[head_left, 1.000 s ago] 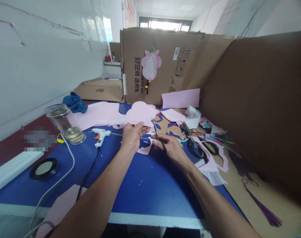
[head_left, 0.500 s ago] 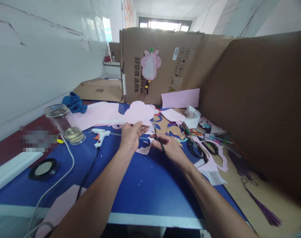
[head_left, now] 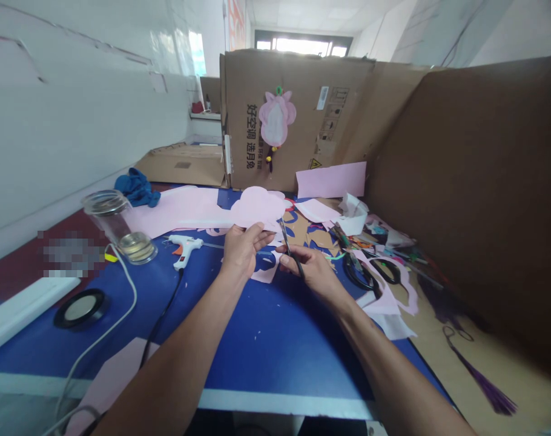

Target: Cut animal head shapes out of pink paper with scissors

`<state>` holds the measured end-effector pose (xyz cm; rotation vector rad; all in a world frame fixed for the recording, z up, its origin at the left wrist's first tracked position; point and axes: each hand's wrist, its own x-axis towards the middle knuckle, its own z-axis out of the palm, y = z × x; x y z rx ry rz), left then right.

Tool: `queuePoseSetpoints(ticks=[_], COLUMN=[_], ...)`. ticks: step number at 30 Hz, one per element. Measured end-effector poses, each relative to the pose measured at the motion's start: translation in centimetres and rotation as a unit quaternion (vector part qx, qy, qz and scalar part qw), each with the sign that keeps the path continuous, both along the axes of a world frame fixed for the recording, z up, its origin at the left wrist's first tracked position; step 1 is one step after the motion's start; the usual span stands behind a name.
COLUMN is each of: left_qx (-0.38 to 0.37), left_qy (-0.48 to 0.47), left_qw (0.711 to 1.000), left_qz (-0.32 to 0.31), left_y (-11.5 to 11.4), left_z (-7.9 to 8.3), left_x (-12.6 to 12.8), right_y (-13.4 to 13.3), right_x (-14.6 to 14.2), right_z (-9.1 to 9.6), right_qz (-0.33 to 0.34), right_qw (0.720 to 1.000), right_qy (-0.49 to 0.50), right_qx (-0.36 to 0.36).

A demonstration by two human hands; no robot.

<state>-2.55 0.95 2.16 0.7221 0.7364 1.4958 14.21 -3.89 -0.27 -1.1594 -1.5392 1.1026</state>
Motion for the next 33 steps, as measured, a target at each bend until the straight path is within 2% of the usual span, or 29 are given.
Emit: queuePoseSetpoints(ticks=[13,18,22,27,29,33], left_qx=[-0.001,0.001,-0.007,-0.008,-0.003,0.008], left_qy=[-0.004,-0.01,-0.018,-0.032,-0.036,-0.04], left_qw=[1.0,1.0,1.0,0.999,0.999,0.999], left_qz=[0.004,0.012,0.009,-0.008,-0.004,0.006], left_y=[0.2,0.2,-0.1,-0.5,-0.6,-0.7], left_z=[-0.2,-0.2,0.0,0.0,0.1,0.3], left_x=[0.1,0.0,0.2,0.7,0.7,0.6], right_y=[0.2,0.5,0.9,0.7,0.6,0.4], right_x=[0.1,0.0,0.0,0.1,0.1,-0.4], right_z=[-0.3,-1.0,-1.4,-0.6,-0.3,-0.5], right_qz=[-0.011,-0.024,-0.067,-0.12,-0.107,-0.041], right_qw=[1.0,0.999,0.993,0.984,0.987,0.995], right_qy=[0.005,0.037,0.101,0.129,0.121,0.092], right_qx=[-0.005,-0.011,-0.014,-0.021,-0.024,-0.02])
